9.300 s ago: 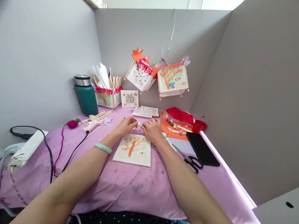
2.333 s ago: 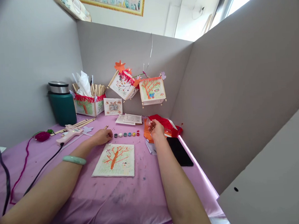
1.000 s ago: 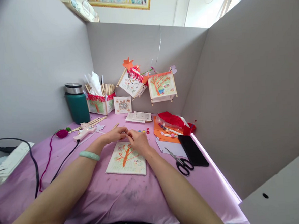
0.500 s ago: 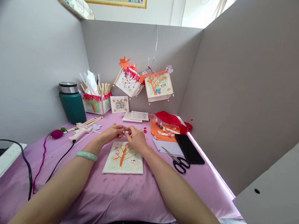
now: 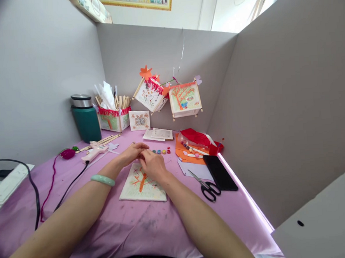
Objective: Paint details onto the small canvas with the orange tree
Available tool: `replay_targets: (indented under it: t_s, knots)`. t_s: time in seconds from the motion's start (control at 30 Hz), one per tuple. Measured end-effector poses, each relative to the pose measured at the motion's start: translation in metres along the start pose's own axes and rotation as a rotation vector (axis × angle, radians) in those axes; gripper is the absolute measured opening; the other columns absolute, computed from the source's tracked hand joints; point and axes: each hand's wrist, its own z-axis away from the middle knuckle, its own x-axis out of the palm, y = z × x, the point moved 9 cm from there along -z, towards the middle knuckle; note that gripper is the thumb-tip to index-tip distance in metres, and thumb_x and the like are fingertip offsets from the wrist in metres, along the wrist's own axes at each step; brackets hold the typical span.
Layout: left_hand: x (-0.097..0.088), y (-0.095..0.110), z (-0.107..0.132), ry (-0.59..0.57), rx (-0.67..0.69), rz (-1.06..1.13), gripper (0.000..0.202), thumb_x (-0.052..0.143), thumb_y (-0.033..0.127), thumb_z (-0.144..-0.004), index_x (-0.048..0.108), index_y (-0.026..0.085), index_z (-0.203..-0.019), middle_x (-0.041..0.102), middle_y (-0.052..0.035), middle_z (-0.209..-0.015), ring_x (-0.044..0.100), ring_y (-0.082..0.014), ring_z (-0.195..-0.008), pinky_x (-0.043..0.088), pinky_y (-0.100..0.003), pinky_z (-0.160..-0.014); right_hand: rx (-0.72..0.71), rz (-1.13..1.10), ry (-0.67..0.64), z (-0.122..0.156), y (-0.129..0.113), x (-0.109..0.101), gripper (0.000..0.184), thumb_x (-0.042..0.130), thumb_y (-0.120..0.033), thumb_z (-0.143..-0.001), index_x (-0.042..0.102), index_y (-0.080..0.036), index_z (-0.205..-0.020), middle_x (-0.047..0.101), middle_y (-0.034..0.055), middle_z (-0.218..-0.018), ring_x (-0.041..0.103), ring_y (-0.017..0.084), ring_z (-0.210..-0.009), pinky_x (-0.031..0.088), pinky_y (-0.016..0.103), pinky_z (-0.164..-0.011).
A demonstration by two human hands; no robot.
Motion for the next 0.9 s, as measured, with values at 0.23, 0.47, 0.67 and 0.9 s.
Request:
replay_targets:
  t_s: [0.23,0.47,0.67,0.9]
  knots:
    - [-0.042,-0.003,-0.01,0.295,0.018,-0.315,0.029,0.041,0.005,-0.067,0.06,0.013,-0.086,0.06,-0.0026,-0.07,0.052,-0.01,-0.054,0.042,-0.023,-0.055,0.231,0.108,0.118,-0.001,0.057,-0.019,0.025,0.04,-0.023,-0.089,0.059,-0.019,-0.104,0.063,0.0059,-0.104,0.057,0.018,-0.09,0.04,0.028,-0.078]
    - [-0.049,-0.003,-0.01,0.323,0.057,-0.666,0.023,0.051,0.017,-0.072,0.067,0.016,-0.088,0.067,-0.0085,-0.093,0.057,-0.0211,-0.09,0.04,-0.027,-0.08,0.437,0.266,-0.012,0.004,0.135,-0.021,0.044,0.05,-0.019,-0.08,0.051,-0.015,-0.124,0.057,0.012,-0.12,0.048,0.027,-0.109,0.036,0.036,-0.089]
    - [-0.039,-0.006,-0.011,0.245,0.075,-0.804,0.028,0.059,0.022,-0.069,0.068,0.017,-0.095,0.068,-0.0091,-0.086,0.059,-0.0239,-0.087,0.041,-0.028,-0.078,0.319,0.261,-0.117,0.003,0.135,-0.003,0.04,0.05,-0.013,-0.079,0.057,-0.018,-0.118,0.062,0.0131,-0.113,0.051,0.029,-0.105,0.036,0.041,-0.086]
    - [-0.041,-0.002,-0.009,0.273,0.076,-0.843,0.036,0.06,0.029,-0.072,0.063,0.015,-0.104,0.065,-0.0086,-0.082,0.059,-0.022,-0.081,0.04,-0.027,-0.071,0.24,0.208,-0.073,0.0,0.12,-0.006,0.035,0.051,-0.012,-0.079,0.058,-0.015,-0.114,0.064,0.011,-0.104,0.053,0.024,-0.099,0.038,0.037,-0.086]
